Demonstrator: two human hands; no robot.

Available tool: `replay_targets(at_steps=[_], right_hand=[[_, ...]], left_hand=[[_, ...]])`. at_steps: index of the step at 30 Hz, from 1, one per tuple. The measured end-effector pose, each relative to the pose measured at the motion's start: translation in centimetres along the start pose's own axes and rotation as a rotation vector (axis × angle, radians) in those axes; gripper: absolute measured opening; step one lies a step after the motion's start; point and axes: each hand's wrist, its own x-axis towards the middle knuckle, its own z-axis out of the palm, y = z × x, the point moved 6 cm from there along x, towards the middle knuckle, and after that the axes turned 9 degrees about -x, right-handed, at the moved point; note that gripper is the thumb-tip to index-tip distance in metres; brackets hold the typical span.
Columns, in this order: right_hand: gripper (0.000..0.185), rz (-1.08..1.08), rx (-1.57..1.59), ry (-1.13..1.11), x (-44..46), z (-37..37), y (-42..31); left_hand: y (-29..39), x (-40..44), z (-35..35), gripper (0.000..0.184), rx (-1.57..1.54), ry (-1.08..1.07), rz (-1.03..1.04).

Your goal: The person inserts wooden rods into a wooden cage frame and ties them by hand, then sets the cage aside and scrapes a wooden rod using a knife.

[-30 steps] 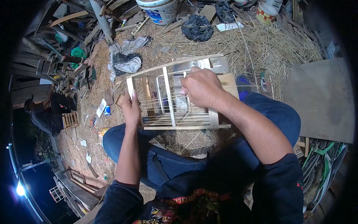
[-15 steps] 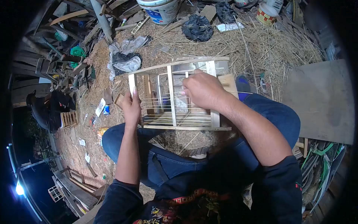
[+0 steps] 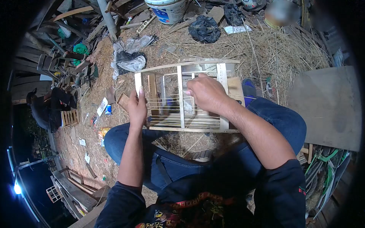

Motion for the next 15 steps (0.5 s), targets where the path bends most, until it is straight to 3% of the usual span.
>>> replay_targets(at_steps=[7, 15], right_hand=[[0.019, -0.063, -0.027, 0.064, -0.9, -2.2, 0.7], [0.017, -0.054, -0.085, 0.041, -0.9, -1.3, 0.8]], left_hand=[[-0.2, 0.4, -0.2, 0.040, 0.008, -0.079, -0.152], [1.2, 0.2, -0.3, 0.040, 0.015, -0.069, -0.045]])
